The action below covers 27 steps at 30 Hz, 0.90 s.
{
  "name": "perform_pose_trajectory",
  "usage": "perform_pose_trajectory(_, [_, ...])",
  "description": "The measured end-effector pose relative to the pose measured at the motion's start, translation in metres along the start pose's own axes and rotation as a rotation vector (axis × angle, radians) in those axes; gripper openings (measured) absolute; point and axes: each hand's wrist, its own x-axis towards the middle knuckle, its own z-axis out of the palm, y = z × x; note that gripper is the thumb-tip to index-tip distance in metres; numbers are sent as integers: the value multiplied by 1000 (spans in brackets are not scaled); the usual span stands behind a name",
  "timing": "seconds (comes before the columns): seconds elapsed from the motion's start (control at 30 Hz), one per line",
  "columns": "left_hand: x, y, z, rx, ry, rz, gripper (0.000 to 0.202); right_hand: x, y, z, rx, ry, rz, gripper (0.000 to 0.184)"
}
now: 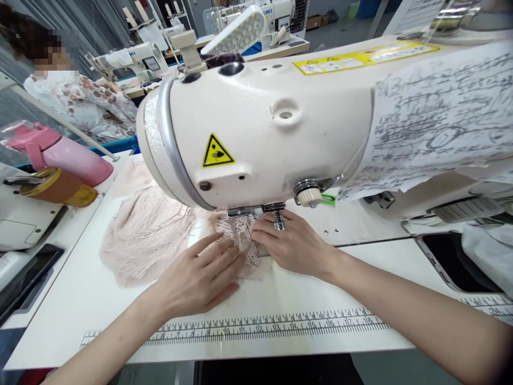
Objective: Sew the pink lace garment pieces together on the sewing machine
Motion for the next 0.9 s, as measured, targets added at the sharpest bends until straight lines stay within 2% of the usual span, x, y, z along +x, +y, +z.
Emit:
perform_pose_trajectory(0.1, [0, 5, 2, 25, 9, -54, 34, -1, 0, -2, 31, 0, -29, 26])
perform_pose_trajectory(0.27, [12, 8, 8, -27, 169, -256, 17, -2, 0, -9, 109, -54, -34, 31])
perform_pose_trajectory(0.33, [18, 4, 9, -105, 175, -365, 19, -1, -1, -9, 108, -69, -34, 29])
perform_pose_trajectory(0.43, [25, -5, 11, -247, 148, -448, 22, 0, -2, -5, 61, 14, -37, 18])
perform_pose_trajectory(0.5, [27, -10, 12, -322, 114, -411, 21, 2, -2, -1, 31, 64, -41, 14])
perform_pose_trajectory(0.57, [27, -13, 14, -363, 67, -328, 17, 2, -1, 0, 23, 81, -39, 17])
perform_pose_trajectory(0.63, [24, -14, 17, -336, 34, -251, 22, 3, -1, 0, 30, 87, -31, 19])
perform_pose_trajectory(0.8, [17, -14, 28, -103, 126, -181, 24, 5, -3, -2, 35, 138, 13, 12])
perform_pose_trajectory(0.9, [16, -15, 31, -87, 162, -171, 23, 5, -8, 0, -30, 111, 55, 12])
